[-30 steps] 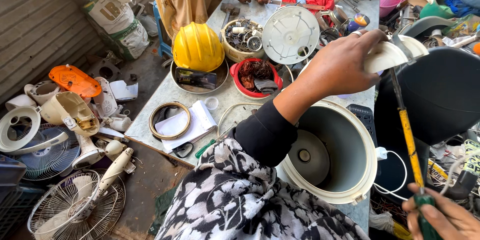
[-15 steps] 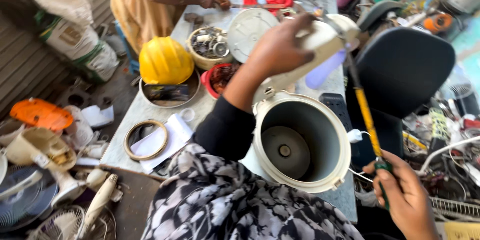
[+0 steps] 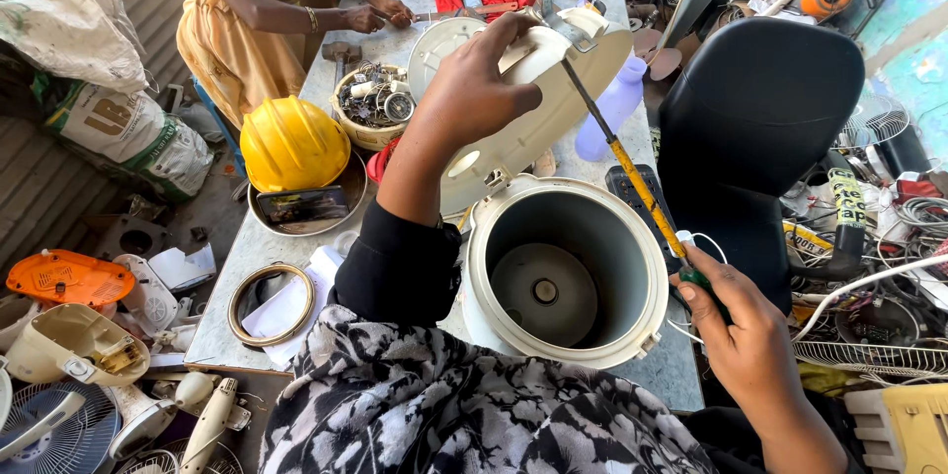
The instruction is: The person uses a screwdriver and a measuring tape to disassemble and measure the components of a rice cooker lid.
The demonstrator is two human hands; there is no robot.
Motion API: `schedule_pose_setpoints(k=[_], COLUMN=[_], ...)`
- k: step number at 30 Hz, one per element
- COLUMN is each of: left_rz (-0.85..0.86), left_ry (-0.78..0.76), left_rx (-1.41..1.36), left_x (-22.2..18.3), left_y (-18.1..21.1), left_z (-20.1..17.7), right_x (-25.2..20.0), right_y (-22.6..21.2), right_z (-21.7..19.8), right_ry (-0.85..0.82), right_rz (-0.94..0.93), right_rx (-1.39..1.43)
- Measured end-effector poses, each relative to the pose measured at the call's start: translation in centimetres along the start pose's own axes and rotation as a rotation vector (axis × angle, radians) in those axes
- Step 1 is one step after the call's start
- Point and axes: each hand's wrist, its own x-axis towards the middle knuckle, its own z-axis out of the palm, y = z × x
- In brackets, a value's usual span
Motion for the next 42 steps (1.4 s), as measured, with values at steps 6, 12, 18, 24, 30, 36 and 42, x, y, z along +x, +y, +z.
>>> schedule_pose_setpoints(k=[6,12,18,24,30,36,42], left_rz=[0.021,0.046,0.037,0.056,0.059,0.086,0.076], left_ry=[0.012,0.022,0.016,0.017,0.027,0.031,0.049], left_rx=[0.009,0.023,0.012,0.014,0.007,0.033,0.053], left_x=[0.0,0.2,0.1,0.0,-0.4,-0.5,-0.6], left_y=[-0.2,-0.6,-0.5,0.0,0.6,0.7,0.8], left_z=[0.2,0.3,0.2,0.1,0.1,0.1,0.4], right_x=[-0.3,-0.8,-0.8,0.3,0.2,0.9,0.5], right_y=[1.8,3.9,4.6,2.2,0.8,5.3,6.0], right_z=[0.3,0.4,0.4,0.1,-1.2,-2.0,0.9], right_ry=[-0.182,-0.231,-0.245,-0.168,-0.042,-0.346,-0.215], right_rz=[0.322,0.393,0.452,0.206,-0.007,0.65,0.27], right_rx=[0.473,0.718,0.889,0.302,0.055,1.552,0.546])
